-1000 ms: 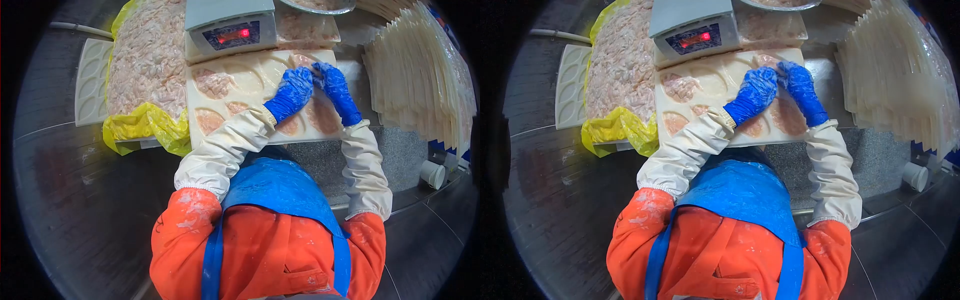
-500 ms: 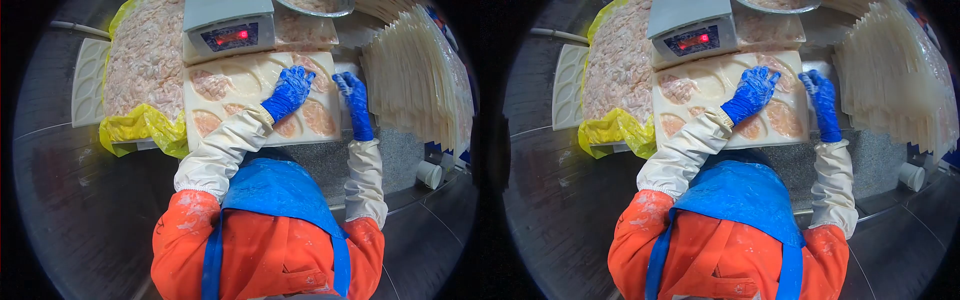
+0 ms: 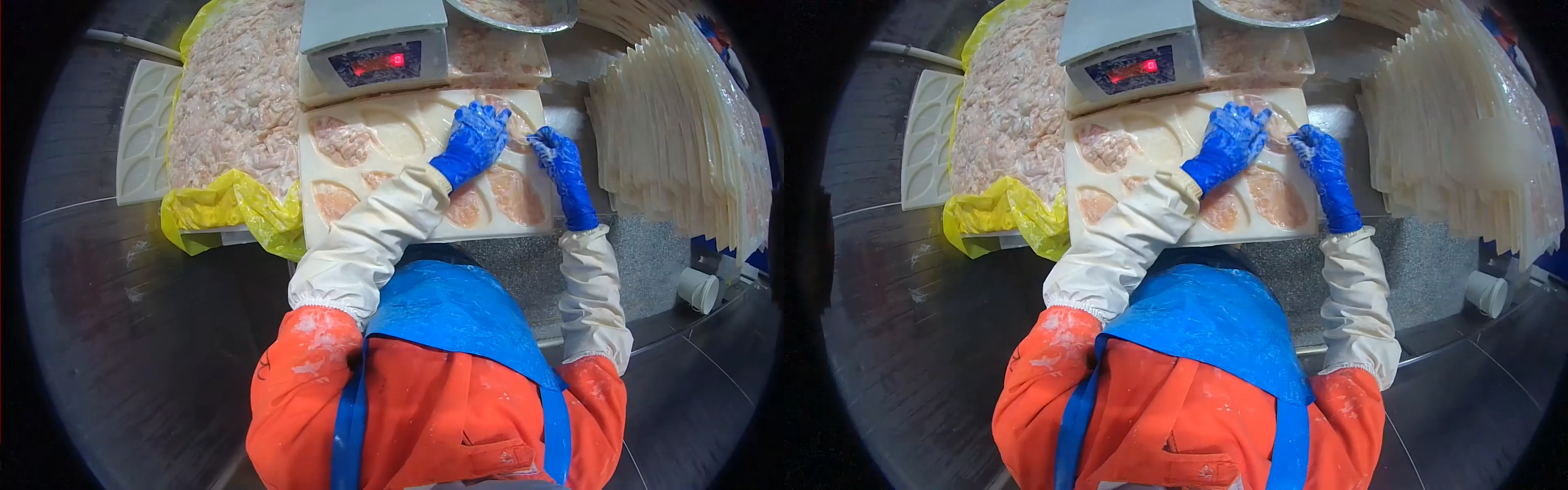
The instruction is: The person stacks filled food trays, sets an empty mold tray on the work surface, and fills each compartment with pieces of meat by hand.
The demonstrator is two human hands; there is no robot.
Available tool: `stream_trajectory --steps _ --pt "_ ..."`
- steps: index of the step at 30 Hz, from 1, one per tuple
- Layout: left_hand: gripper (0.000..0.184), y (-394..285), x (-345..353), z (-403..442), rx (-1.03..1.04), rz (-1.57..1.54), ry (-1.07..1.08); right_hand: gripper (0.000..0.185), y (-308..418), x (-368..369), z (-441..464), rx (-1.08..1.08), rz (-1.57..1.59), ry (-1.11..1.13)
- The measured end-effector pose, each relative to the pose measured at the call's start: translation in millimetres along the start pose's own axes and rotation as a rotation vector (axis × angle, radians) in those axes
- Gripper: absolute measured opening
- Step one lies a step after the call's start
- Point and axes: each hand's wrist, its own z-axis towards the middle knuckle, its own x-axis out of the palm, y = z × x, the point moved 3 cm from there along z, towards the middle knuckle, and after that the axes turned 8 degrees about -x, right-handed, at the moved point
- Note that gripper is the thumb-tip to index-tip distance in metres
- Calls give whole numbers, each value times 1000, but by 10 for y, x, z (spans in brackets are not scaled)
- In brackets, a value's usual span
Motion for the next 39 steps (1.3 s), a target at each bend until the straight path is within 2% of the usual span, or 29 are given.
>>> stream_trajectory --steps 2,3,5,6,7,9,11,13,14,17,22,24,25,26,27,28,29,31,33,35,36,39 --pt "40 -44 -70 -105 -10 -38 -61 16 70 9 6 273 229 -11" --pt "31 -66 -7 -118 8 -44 -82 16 37 98 22 273 231 -7" --pt "27 -61 109 -112 19 -111 -69 18 72 243 38 -237 29 -293" --pt "23 -68 153 -141 35 -180 -57 25 204 269 81 -210 -127 -145" --pt "20 -76 96 -103 31 -168 -31 25 214 325 108 -201 -124 -147" --pt "20 -46 83 -89 66 -155 -6 30 127 421 194 13 -109 -91" --pt "20 -10 57 -69 87 -132 8 32 63 328 256 -88 -154 -94" --pt "20 -36 11 -111 94 -128 -26 30 142 209 266 184 290 189" --pt "22 -34 28 -104 78 -144 -8 23 254 95 238 212 324 164" --pt "24 -77 8 -130 42 -106 -10 20 161 -92 130 235 489 166" --pt "37 -65 -5 -187 88 -125 -86 16 23 -185 -9 283 437 176" --pt "37 -73 7 -194 42 -139 -39 19 -127 -312 3 138 194 -114" --pt "37 -34 67 -181 46 -141 -40 18 -185 -351 16 302 246 -66" --pt "33 53 138 -158 64 -330 -50 18 -181 -345 -11 304 244 -71" --pt "29 120 174 -148 80 -518 -60 16 10 -314 -37 229 318 -132" --pt "23 88 -5 -97 -34 -479 3 14 112 -294 -60 155 393 -189" --pt "23 68 -86 -22 -34 -479 5 13 -43 -120 -62 -25 361 -242" --pt "22 81 -180 116 131 -566 -263 16 435 -127 -33 -406 16 -198" --pt "17 99 69 259 164 -621 -179 18 377 132 -53 -434 -30 -163" --pt "10 152 416 369 112 -345 -4 15 78 437 21 -184 504 -9" --pt "11 162 358 365 174 -291 1 12 171 357 24 -397 86 -62" --pt "13 132 256 332 177 -297 -21 14 123 264 5 -481 34 -48"
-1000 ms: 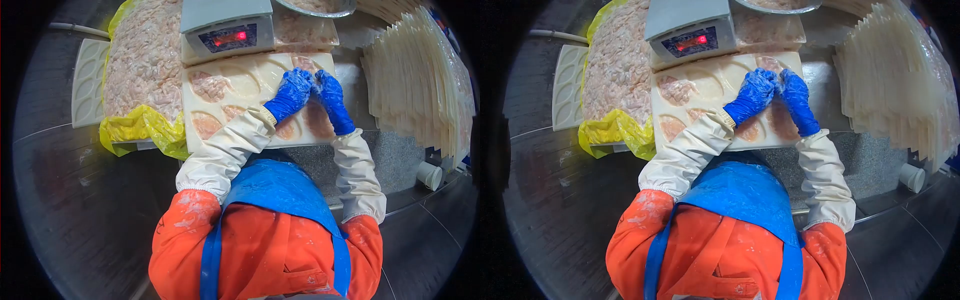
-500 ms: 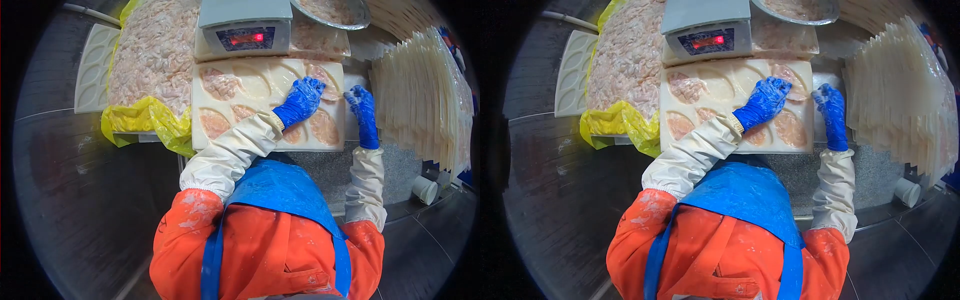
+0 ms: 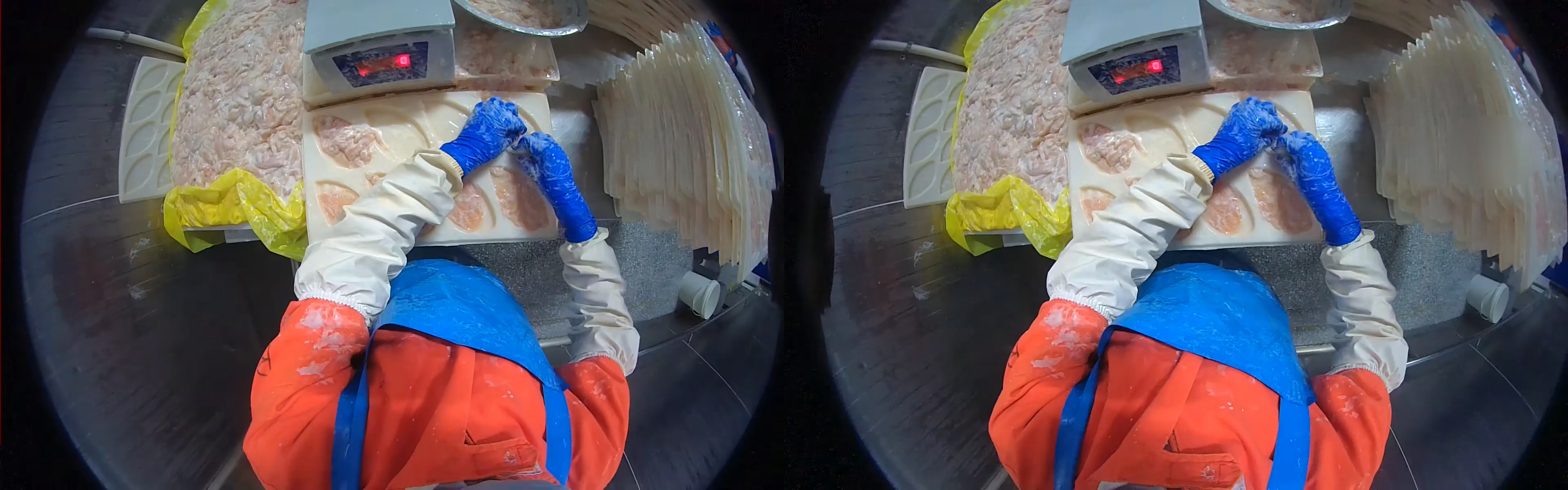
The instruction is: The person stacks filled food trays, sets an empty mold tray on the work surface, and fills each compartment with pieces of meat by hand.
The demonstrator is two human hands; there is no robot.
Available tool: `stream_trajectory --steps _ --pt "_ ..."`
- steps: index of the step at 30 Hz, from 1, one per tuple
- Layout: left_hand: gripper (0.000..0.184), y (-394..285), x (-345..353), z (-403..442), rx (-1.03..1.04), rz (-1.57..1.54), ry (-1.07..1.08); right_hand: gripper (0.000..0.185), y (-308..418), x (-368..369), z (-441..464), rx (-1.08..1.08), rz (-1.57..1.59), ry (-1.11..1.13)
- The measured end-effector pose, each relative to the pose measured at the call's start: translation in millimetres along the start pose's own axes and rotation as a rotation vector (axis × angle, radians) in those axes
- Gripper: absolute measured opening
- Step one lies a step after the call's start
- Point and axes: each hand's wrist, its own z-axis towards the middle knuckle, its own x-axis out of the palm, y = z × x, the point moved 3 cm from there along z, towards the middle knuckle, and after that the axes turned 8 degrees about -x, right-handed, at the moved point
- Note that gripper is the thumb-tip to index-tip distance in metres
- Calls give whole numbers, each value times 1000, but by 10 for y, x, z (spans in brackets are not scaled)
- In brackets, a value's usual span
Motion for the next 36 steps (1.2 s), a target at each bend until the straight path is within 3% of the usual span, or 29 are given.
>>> stream_trajectory --steps 3,7,12,14,16,17,21,24,26,29,32,34,36 --pt "12 -30 -17 -27 -5 9 -52 19 -81 -109 -126 7 29 -122" --pt "11 -108 -16 -46 -36 20 1 22 -111 -207 -208 95 -98 -17" --pt "11 -155 7 -50 -51 138 -87 12 -122 -229 -279 521 159 -283" --pt "11 -162 -11 -54 -59 132 -100 15 -262 -213 -407 549 55 -292" --pt "11 -154 -33 -66 -68 127 -115 12 -455 -211 -667 772 400 -474" --pt "10 -135 -36 -70 -56 103 -151 11 -754 -183 -888 679 100 -436" --pt "10 -165 -40 -125 -32 51 -270 13 -616 -393 -950 797 174 -442" --pt "12 -358 -25 -167 -113 101 -161 13 -484 -374 -680 614 245 -472" --pt "12 -547 40 -204 14 128 -139 14 -219 -345 -350 263 22 -483" --pt "12 -560 143 -225 21 28 -71 15 -366 -179 -177 268 -93 -341" --pt "17 -572 73 -254 30 214 82 13 -409 -207 -50 291 -187 -242" --pt "22 -549 -13 -310 51 192 35 10 -511 -236 -11 658 39 -51" --pt "28 -554 -41 -352 71 167 -12 5 -315 -410 130 607 242 -195"
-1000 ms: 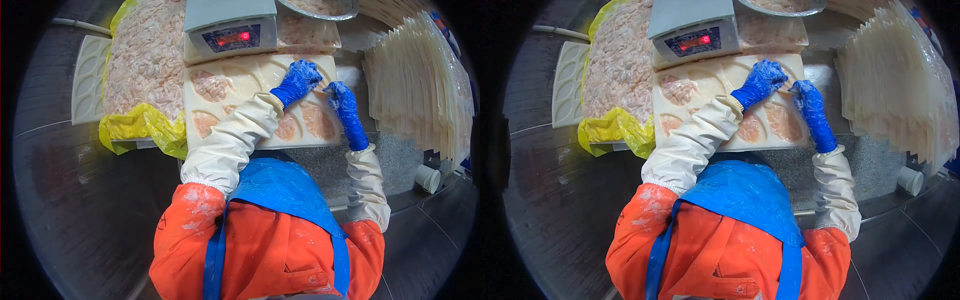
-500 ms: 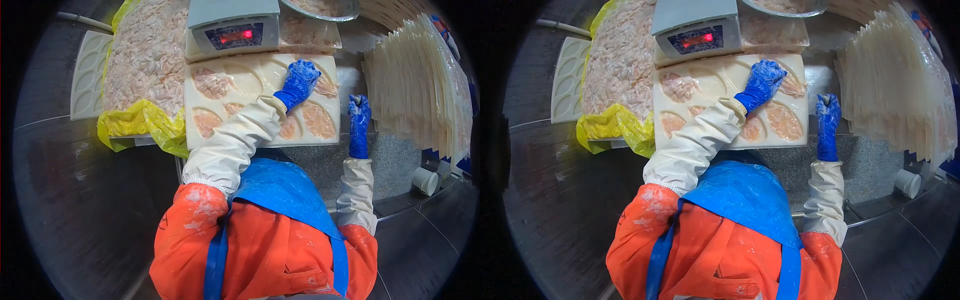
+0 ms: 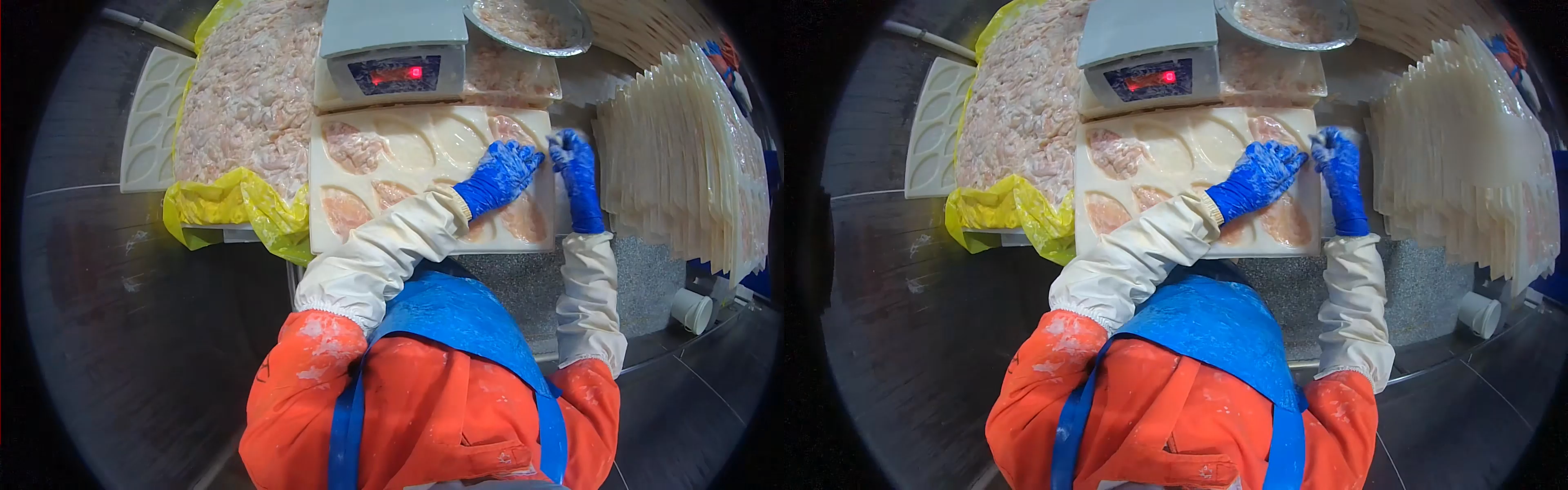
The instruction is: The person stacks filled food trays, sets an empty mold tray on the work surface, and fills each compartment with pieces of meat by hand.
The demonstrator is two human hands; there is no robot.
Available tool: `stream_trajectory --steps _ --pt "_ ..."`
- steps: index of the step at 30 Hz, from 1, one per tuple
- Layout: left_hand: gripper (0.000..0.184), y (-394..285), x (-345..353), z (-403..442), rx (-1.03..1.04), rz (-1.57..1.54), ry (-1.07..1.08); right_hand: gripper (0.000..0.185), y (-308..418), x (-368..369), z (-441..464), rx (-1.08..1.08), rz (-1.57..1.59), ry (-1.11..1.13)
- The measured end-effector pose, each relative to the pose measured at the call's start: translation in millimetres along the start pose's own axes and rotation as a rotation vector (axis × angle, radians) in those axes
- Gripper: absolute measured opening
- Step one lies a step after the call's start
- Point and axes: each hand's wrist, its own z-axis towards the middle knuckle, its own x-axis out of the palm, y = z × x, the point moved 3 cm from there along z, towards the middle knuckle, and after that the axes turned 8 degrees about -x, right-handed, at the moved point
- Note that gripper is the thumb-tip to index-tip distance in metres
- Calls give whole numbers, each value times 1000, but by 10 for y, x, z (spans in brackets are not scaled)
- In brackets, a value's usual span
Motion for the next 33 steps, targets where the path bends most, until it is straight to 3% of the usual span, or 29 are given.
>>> stream_trajectory --steps 2,3,5,7,9,10,11,12,14,16,18,20,22,24,26,28,30,33 --pt "39 -44 72 22 -155 -287 8 7 590 -153 77 -156 272 -96" --pt "46 -143 74 9 -173 -151 -13 10 997 -219 117 -249 329 -157" --pt "50 -235 208 -29 -104 65 -253 20 1697 -333 144 -448 424 -333" --pt "52 -211 237 8 -119 41 -188 27 1933 -358 454 -710 396 -374" --pt "51 -58 157 136 -199 -256 255 32 1314 -146 1022 -729 199 -109" --pt "53 123 43 98 -274 -590 149 33 1005 -90 1125 -688 106 33" --pt "53 286 46 66 -257 -342 47 35 1268 -62 872 -878 -409 -156" --pt "53 410 92 -25 -253 -102 -48 34 1370 -74 715 -763 -323 -154" --pt "52 597 39 -189 -251 -72 -12 37 1324 66 252 -492 -119 -88" --pt "52 678 14 -149 -186 55 37 46 945 449 -60 -353 697 106" --pt "51 699 120 -134 -213 31 -2 58 262 605 -210 -654 -836 229" --pt "50 735 204 -125 -262 -8 -84 62 305 515 -389 -624 -920 244" --pt "48 626 147 -151 -212 1 -27 62 199 417 -494 -593 -746 317" --pt "50 554 104 -107 -144 -13 32 59 201 291 -494 -651 -854 385" --pt "50 481 18 -202 -117 35 15 55 205 269 -413 -533 -1102 540" --pt "50 473 -109 -304 -99 20 -25 50 304 292 -234 -493 -979 623" --pt "47 467 -113 -343 -184 -30 -47 52 635 425 -169 -759 -661 222" --pt "41 535 7 -491 -248 -20 -67 63 332 833 -70 -856 -786 318"
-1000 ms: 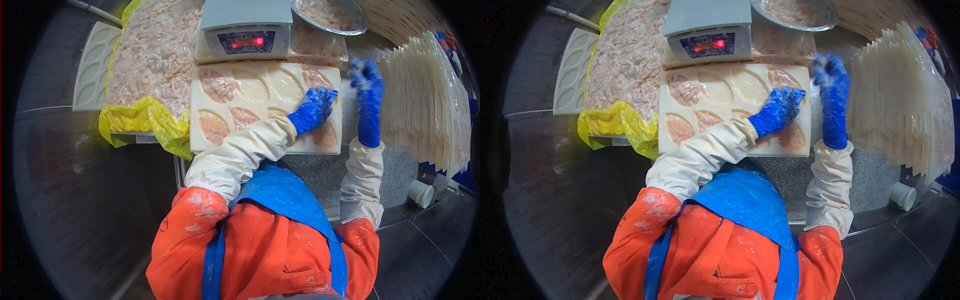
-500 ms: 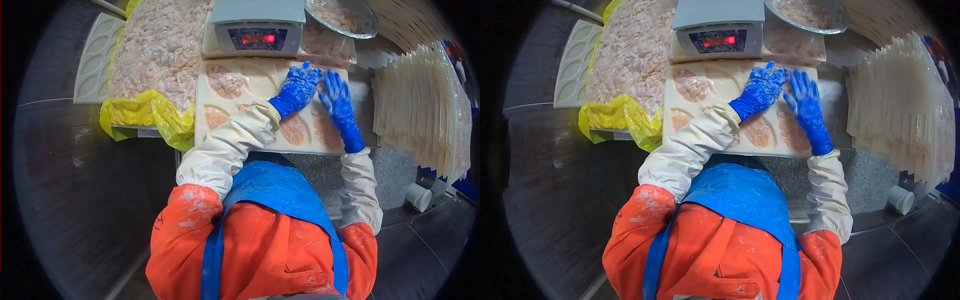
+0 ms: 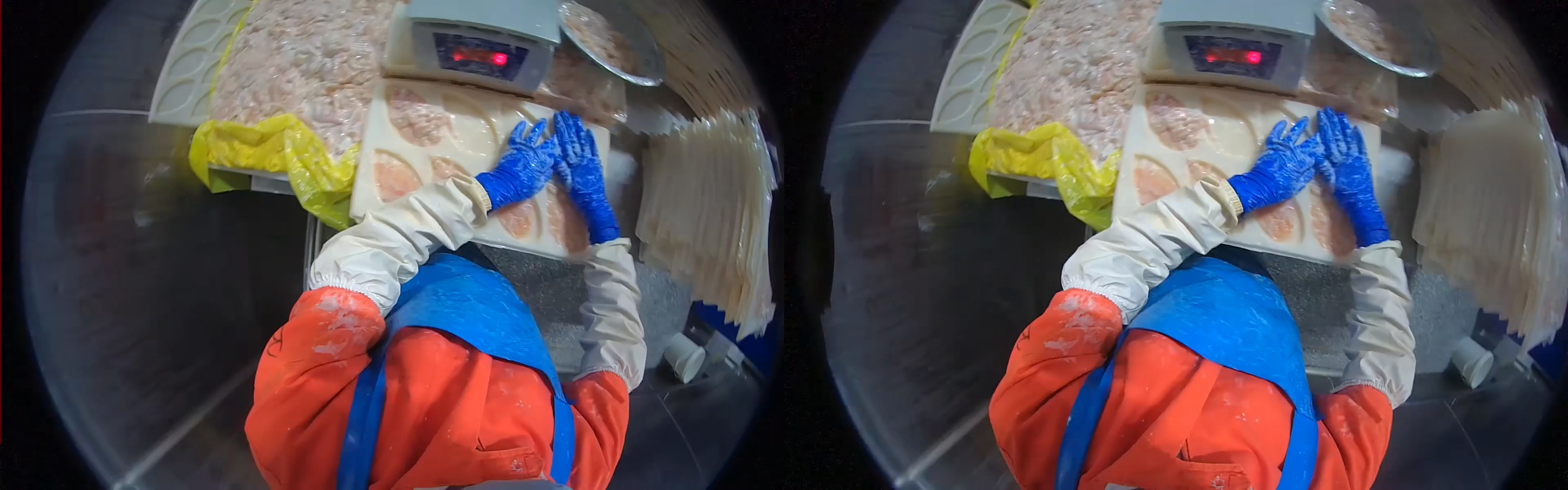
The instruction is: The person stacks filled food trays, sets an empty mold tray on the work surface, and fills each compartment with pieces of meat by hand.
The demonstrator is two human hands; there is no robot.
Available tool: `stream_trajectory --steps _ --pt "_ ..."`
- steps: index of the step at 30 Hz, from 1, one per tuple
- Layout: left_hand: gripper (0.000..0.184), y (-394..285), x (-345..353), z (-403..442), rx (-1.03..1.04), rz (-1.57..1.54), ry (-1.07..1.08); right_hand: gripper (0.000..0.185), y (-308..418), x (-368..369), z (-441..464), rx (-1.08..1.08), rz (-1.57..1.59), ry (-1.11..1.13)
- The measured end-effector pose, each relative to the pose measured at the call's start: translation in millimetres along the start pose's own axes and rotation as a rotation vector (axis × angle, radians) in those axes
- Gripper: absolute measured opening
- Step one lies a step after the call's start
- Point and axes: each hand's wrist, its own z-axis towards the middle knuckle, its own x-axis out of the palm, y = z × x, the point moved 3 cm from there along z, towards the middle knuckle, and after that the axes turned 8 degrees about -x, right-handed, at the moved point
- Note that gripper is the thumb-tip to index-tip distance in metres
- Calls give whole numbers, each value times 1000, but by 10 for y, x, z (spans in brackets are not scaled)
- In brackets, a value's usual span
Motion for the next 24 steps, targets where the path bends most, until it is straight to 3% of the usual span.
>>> stream_trajectory --steps 1,5,7,9,10,12,16,19,21,23,24 --pt "38 -3 -143 12 -26 -19 -14 64 -86 113 43 -12 -127 57" --pt "20 309 -783 -88 -170 8 28 62 -76 65 61 -22 -150 60" --pt "22 666 -1217 -241 -267 -132 -239 61 4 -18 84 41 -205 96" --pt "24 1112 -1385 -491 -296 63 -457 59 139 -109 106 92 -214 116" --pt "23 1312 -1422 -674 -297 100 -353 57 218 -115 140 150 -220 140" --pt "23 1492 -1498 -913 -398 169 -41 45 488 -219 306 106 -32 -90" --pt "22 1461 -1781 -1084 -245 97 -67 36 1000 -333 733 21 272 -137" --pt "19 1806 -1761 -1093 -490 -312 -125 36 1277 -134 1032 -83 386 -166" --pt "21 1975 -1786 -1057 -724 -431 -140 49 1499 -28 1262 -124 397 -107" --pt "22 2117 -1784 -988 -743 -392 -228 62 1648 374 1331 -222 462 -27" --pt "24 2107 -1837 -908 -645 -236 -291 60 1747 397 1330 -273 428 -37"
